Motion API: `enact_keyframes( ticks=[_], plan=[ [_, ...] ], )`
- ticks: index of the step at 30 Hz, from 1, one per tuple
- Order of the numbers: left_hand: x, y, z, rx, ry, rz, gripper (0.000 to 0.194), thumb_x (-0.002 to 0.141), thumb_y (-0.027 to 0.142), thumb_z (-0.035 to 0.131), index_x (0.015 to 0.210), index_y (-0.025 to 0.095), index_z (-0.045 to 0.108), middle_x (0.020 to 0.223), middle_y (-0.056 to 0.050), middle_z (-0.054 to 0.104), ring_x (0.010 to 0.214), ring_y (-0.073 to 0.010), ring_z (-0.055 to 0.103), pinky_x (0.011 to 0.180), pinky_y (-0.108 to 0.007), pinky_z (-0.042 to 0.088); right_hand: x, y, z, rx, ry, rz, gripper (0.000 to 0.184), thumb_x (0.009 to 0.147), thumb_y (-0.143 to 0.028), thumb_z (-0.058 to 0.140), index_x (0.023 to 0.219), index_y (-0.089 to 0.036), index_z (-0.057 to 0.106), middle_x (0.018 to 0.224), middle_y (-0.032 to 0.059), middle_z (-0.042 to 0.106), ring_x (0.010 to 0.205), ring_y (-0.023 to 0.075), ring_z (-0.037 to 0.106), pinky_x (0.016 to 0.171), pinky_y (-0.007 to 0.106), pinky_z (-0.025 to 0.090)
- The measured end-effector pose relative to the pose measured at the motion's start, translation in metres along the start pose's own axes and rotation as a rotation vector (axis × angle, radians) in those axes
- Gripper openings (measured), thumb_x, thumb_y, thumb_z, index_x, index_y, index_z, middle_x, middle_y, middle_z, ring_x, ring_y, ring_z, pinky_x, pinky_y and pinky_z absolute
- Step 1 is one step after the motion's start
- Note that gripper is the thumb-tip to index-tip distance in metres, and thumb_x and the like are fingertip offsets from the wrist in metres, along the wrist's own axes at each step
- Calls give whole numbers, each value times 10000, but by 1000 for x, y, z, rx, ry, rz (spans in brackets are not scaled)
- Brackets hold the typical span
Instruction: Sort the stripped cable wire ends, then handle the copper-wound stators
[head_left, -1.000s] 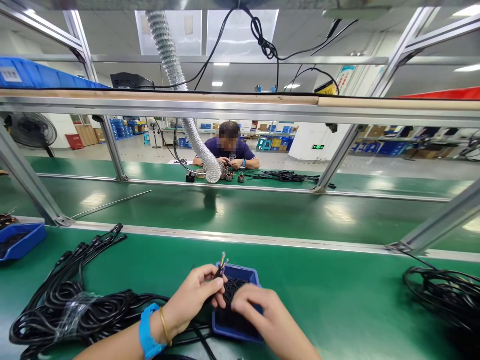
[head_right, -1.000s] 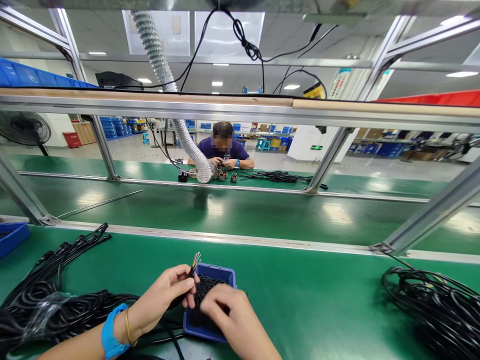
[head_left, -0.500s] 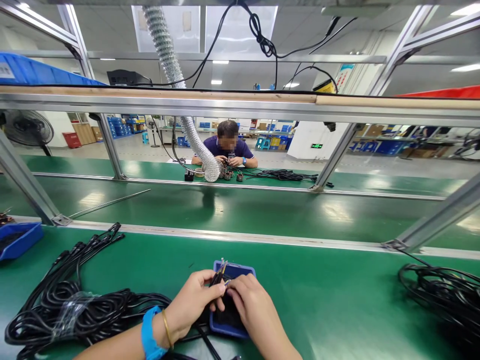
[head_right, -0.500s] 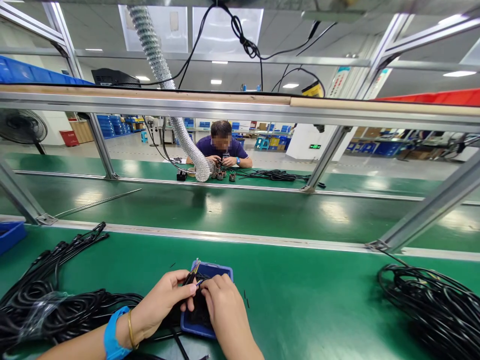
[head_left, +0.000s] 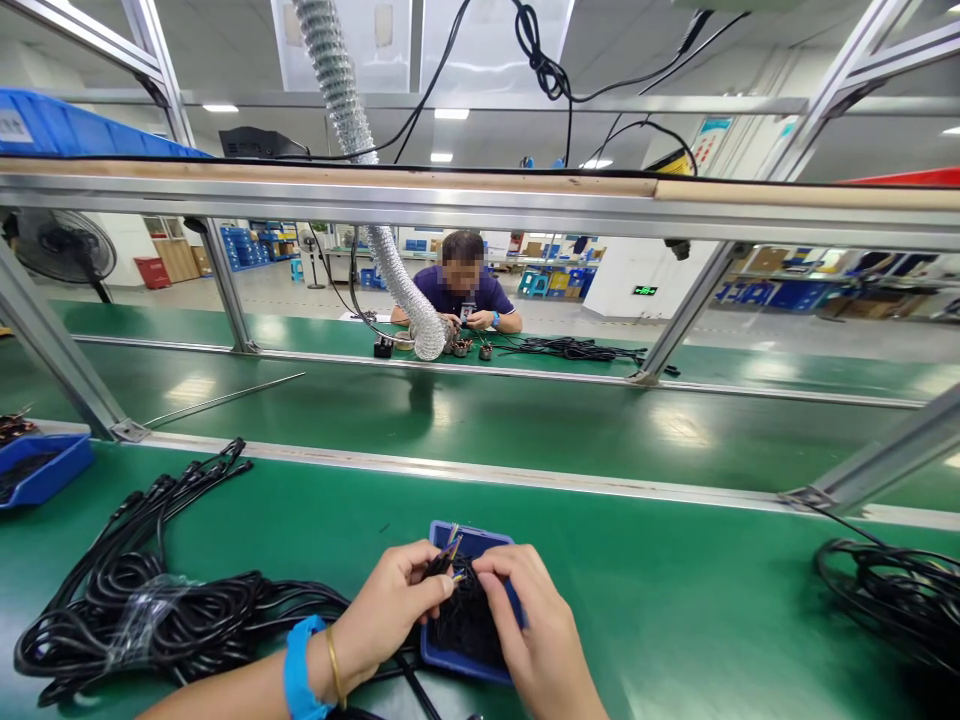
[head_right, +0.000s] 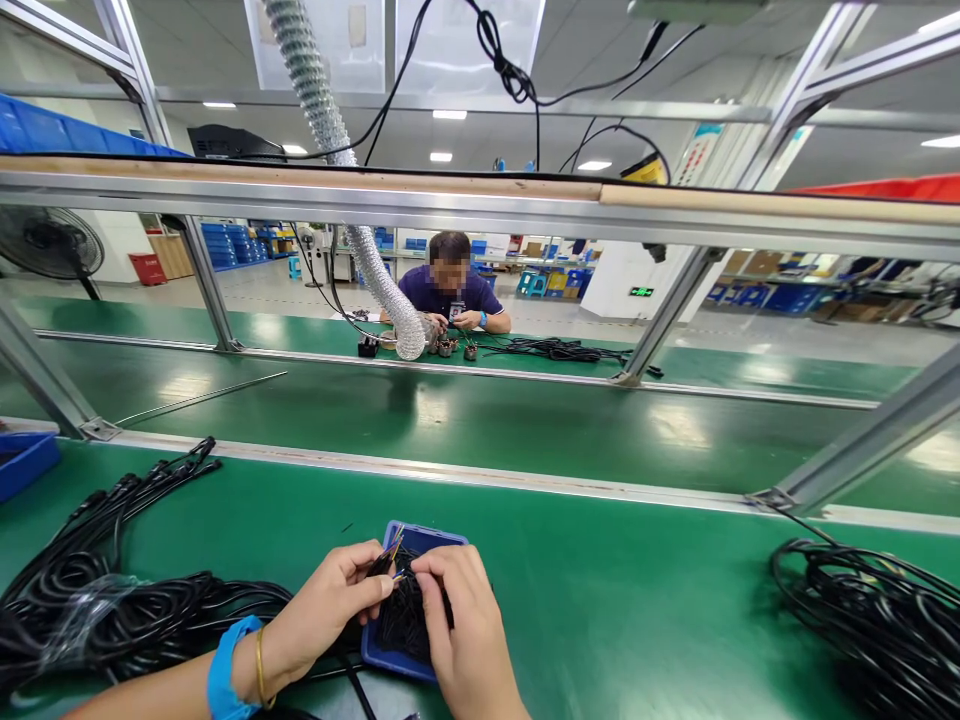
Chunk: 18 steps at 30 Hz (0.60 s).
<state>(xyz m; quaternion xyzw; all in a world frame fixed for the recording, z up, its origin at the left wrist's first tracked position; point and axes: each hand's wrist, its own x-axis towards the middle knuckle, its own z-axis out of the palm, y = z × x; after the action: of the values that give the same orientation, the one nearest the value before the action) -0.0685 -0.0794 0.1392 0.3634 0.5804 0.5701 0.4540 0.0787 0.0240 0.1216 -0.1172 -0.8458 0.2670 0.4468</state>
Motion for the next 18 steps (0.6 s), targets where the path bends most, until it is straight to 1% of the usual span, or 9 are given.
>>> enact_keyframes(
  ticks=[3, 6, 9, 12, 18],
  plan=[
    [1, -3, -1, 1, -1, 1, 316, 742, 459, 707, 745, 161, 602, 649, 41, 483, 604, -118, 437, 578, -250, 372, 2, -4, -2, 43, -22, 26, 191, 960, -114, 513, 996, -253, 640, 885, 22, 696, 823, 179, 656, 739, 263, 546],
    [1, -4, -1, 8, -1, 1, 292, 750, 435, 694, 765, 159, 599, 657, 37, 486, 611, -122, 439, 582, -251, 373, 2, -6, -3, 37, -17, 39, 169, 959, -128, 526, 994, -247, 641, 880, 23, 695, 814, 174, 665, 728, 250, 550],
    [0, -5, -1, 7, -4, 3, 282, 753, 422, 695, 761, 161, 588, 659, 38, 483, 612, -121, 436, 591, -253, 378, 0, -3, -3, 12, -19, 21, 170, 961, -135, 525, 1035, -240, 637, 890, 38, 693, 811, 183, 673, 729, 263, 560],
    [1, -4, -1, -3, -10, 4, 302, 748, 438, 710, 758, 162, 586, 659, 41, 480, 605, -116, 432, 588, -250, 375, -2, 1, -4, -10, -52, 13, 179, 968, -137, 515, 1064, -240, 626, 899, 49, 694, 808, 192, 680, 725, 279, 569],
    [1, -2, 0, -12, -16, 16, 356, 729, 477, 738, 754, 155, 590, 665, 39, 483, 605, -114, 425, 583, -252, 377, -3, 1, -5, -20, -90, 11, 166, 970, -121, 506, 1024, -247, 600, 886, 38, 687, 806, 182, 675, 727, 274, 563]
  ],
)
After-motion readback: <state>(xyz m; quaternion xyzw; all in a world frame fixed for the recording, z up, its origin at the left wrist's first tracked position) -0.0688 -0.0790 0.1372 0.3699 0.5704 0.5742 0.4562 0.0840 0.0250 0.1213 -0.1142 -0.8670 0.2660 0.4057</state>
